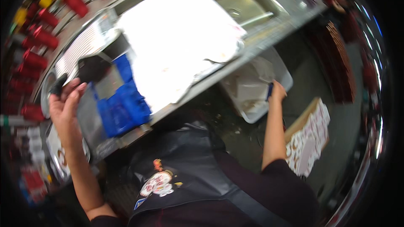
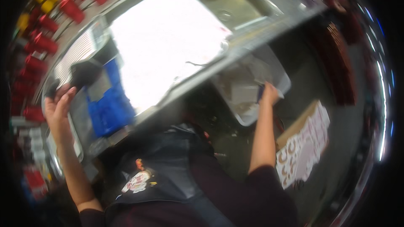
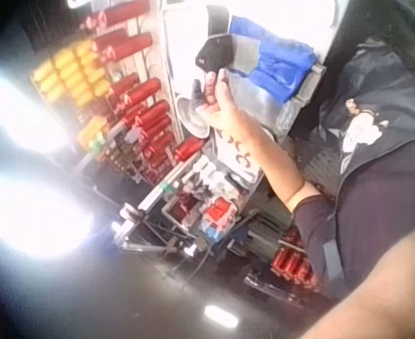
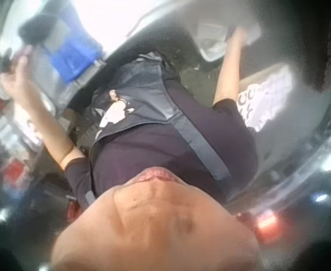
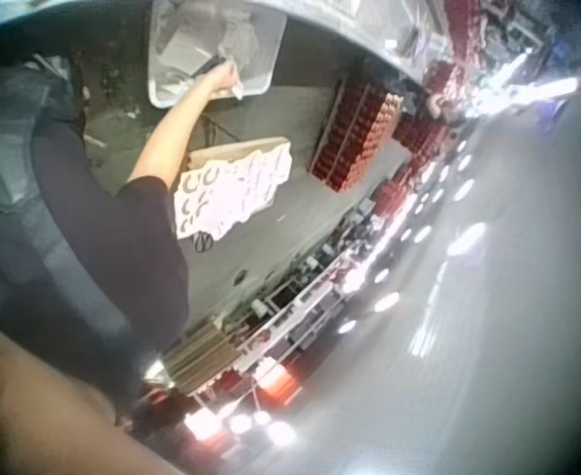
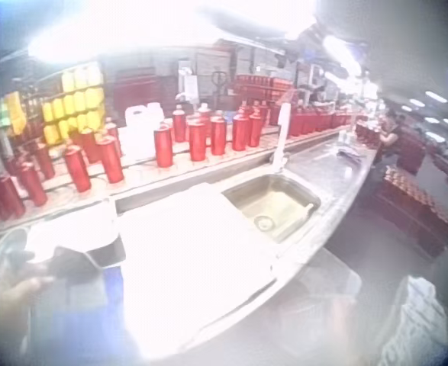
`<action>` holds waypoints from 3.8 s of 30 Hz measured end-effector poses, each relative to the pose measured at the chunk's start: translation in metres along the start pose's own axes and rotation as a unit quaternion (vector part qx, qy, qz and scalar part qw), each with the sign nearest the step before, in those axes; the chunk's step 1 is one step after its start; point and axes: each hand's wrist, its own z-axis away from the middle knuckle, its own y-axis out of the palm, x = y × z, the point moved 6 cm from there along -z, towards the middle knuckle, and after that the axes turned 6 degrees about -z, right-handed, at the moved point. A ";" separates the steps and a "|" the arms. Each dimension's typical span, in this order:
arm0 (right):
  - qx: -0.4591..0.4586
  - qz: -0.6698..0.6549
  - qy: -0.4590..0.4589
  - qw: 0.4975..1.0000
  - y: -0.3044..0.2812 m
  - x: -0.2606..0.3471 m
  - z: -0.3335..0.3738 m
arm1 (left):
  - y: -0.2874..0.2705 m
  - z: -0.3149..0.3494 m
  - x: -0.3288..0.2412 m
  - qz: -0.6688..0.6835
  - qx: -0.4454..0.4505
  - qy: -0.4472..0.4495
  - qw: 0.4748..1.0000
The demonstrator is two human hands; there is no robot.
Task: The person applies gold decorative rings to the necks of red bottles, smooths them with a cloth, and affixes a label to the bottle body. The finished bottle is placed on a nearby rack.
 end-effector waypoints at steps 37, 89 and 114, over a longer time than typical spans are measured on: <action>0.625 -0.057 0.003 0.779 0.252 0.269 0.413 | -0.339 0.044 0.037 0.144 -0.409 -0.016 0.901; 0.757 -0.047 -0.203 0.620 0.297 0.304 0.490 | -0.059 0.082 0.069 -0.122 0.010 0.041 0.992; 0.368 0.193 -0.532 0.738 0.693 0.453 0.434 | -0.456 -0.287 0.166 -0.348 -0.510 -0.060 0.784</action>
